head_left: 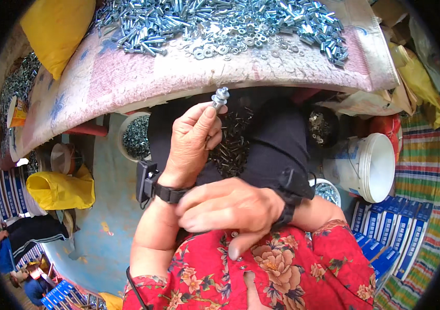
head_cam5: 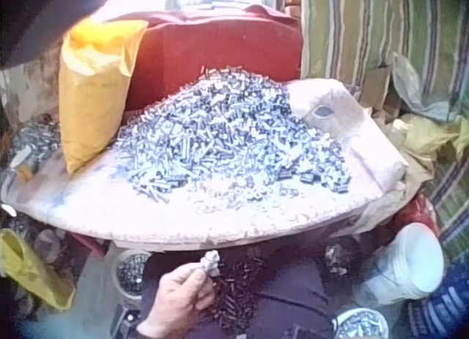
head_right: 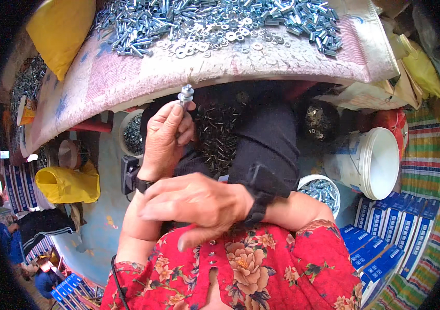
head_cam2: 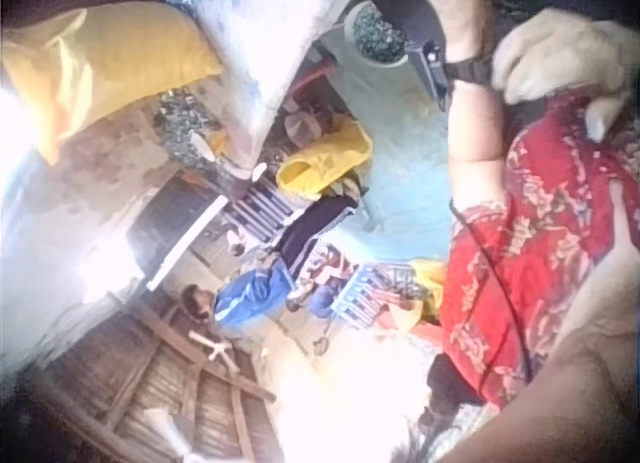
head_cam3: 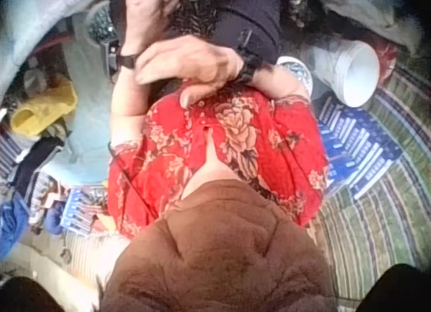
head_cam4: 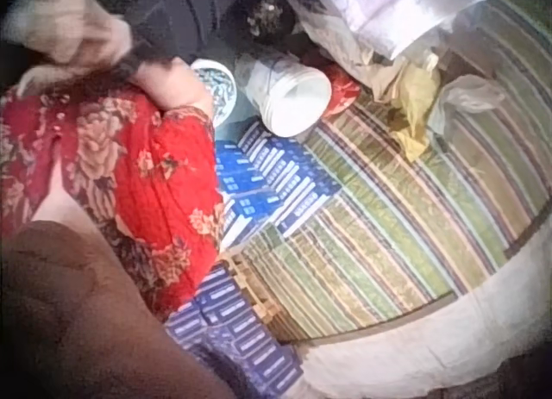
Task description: Assembling bolts by adding washers and nuts to them.
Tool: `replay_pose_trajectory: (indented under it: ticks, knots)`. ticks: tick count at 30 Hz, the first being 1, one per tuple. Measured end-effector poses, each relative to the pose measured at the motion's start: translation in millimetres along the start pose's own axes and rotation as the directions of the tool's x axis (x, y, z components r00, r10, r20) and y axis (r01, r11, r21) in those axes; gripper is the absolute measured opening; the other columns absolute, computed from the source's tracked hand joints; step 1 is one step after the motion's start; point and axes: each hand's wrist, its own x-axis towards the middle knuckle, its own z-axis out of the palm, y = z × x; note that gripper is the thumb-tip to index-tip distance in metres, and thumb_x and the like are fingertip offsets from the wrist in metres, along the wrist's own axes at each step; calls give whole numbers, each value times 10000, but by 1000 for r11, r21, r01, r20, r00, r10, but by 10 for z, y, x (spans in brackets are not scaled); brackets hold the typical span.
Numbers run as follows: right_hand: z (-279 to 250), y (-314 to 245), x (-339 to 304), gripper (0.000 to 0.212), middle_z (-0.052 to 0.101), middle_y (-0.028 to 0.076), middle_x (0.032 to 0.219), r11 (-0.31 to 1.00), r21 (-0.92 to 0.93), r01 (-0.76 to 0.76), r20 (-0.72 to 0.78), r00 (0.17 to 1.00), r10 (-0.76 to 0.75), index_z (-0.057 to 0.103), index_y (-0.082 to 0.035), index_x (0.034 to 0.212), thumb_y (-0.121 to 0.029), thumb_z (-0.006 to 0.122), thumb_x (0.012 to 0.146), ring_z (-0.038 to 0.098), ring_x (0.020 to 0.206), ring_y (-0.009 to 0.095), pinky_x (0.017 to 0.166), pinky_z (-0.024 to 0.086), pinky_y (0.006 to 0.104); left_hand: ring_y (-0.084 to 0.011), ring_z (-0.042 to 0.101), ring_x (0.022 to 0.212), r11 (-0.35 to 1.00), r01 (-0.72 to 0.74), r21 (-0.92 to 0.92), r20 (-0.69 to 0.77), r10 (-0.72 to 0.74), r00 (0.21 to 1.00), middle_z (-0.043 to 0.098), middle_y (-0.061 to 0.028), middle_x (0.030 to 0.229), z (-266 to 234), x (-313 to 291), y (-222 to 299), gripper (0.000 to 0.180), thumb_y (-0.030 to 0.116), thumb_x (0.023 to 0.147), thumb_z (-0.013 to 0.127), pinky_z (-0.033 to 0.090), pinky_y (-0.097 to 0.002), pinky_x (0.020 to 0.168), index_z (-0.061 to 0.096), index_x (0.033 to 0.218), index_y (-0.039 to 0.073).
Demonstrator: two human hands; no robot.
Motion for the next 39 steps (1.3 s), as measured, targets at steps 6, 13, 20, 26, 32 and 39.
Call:
replay_pose_trajectory:
  ticks: [6, 13, 20, 26, 32, 39]
  knots:
    - [-551, 231, 102, 281, 539, 106, 763, 902, -258, -346, -186, 934, 305, 551, -4, 1051, -23, 588, 773, 534, 629, 217, 575, 443, 287, -23, 279, 493, 985, 159, -71, 125, -149, 981, 365, 62, 588, 45, -75, 84, 218, 196, 896, 518, 219, -178, 425, 582, 953, -5]
    - [-550, 397, -177, 130, 546, 128, 717, 874, -337, -349, 67, 917, 393, 524, -19, 837, -97, 608, 777, 577, 634, 287, 552, 446, 333, -19, 359, 484, 927, 202, 315, 125, -252, 960, 440, 60, 579, -65, -140, -47, 193, 192, 891, 524, 280, -180, 426, 601, 991, 46]
    - [-614, 604, -747, 134, 565, 119, 713, 685, -441, -580, -83, 786, 613, 543, -25, 805, -139, 610, 788, 582, 620, 278, 528, 439, 328, -307, 572, 777, 74, -529, 846, 502, 228, 834, 572, -136, 874, -221, 292, 65, 188, 105, 736, 637, 482, -349, 663, 597, 914, 62]
    - [-855, 513, -612, 138, 593, 130, 758, 708, -454, -541, -242, 839, 487, 580, -6, 802, -138, 613, 782, 593, 659, 280, 575, 459, 321, -331, 506, 1043, -643, -285, 711, 586, 317, 746, 544, -168, 1115, -1070, 1148, 920, 255, 27, 739, 530, 426, -375, 883, 589, 986, 45]
    - [-1236, 481, -587, 96, 585, 122, 710, 661, -481, -576, -486, 803, 345, 581, 0, 787, -91, 609, 788, 594, 637, 248, 574, 455, 306, -275, 539, 982, -719, -399, 568, 669, 122, 733, 582, -83, 1061, -1558, 1533, 1146, 260, 29, 746, 489, 472, -330, 804, 617, 970, 62]
    - [-2021, 1006, -267, 100, 594, 143, 784, 389, -750, -535, -541, 835, 106, 595, -20, 818, -72, 599, 733, 590, 684, 292, 615, 469, 350, -253, 610, 757, -662, -397, 636, 734, 358, 577, 623, -106, 849, -1201, 1271, 1070, 175, 77, 836, 539, 501, -320, 673, 587, 1001, 42]
